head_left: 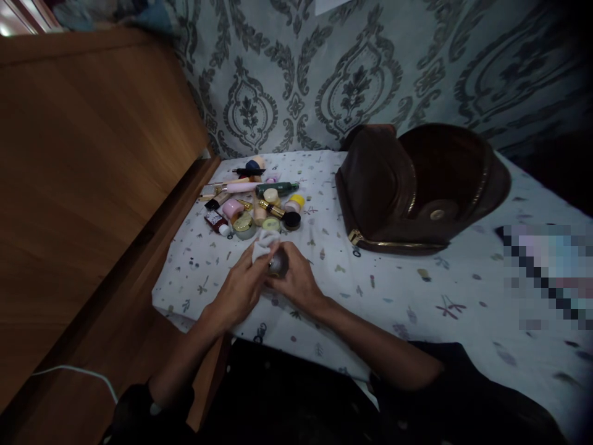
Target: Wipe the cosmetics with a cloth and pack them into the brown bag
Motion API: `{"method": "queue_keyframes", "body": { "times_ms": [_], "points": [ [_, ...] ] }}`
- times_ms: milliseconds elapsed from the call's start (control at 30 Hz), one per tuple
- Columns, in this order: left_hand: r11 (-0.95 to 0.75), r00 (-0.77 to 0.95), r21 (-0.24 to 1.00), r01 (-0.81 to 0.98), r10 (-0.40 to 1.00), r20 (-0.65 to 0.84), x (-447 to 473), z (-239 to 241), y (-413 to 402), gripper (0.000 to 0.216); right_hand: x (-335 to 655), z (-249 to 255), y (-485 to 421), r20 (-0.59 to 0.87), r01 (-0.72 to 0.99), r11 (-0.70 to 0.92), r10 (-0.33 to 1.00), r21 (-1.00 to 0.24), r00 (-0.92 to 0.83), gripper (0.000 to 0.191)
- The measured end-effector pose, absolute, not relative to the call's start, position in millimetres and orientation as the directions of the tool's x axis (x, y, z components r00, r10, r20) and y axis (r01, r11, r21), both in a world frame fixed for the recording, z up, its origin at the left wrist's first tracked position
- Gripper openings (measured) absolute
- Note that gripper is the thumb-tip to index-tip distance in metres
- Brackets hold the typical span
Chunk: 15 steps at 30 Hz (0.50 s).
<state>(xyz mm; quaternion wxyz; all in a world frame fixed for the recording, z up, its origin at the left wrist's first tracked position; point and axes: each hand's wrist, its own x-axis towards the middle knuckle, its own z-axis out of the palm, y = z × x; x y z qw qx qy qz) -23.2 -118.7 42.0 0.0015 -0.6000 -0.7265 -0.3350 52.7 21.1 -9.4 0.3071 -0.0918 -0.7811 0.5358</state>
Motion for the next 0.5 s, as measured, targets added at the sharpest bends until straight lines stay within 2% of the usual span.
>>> {"method": "queue_keyframes", "body": {
  "times_ms": [133,200,333,500],
  "points": [
    [-0.106,-0.063,0.316,0.943,0.875,0.481,-25,41,-118,0.065,53,-7,23,0.285,-0.143,0.296,0.519,-0.944,-0.806,0.036],
    [-0.099,-0.029,0.237,0.966,0.875,0.484,-28,40,-117,0.064,52,-8,23,0.269,-0.129,0.292,0.517,-0.948,-0.813,0.035],
    [0.079,-0.153,0.195,0.978,0.903,0.401,-34,41,-111,0.053,51,-10,21,0.32,-0.143,0.361,0.498,-0.922,-0.806,0.035],
    [0.299,-0.389,0.308,0.903,0.873,0.292,-34,41,-107,0.052,50,-9,20,0.305,-0.137,0.341,0.506,-0.93,-0.807,0.039]
  ]
}}
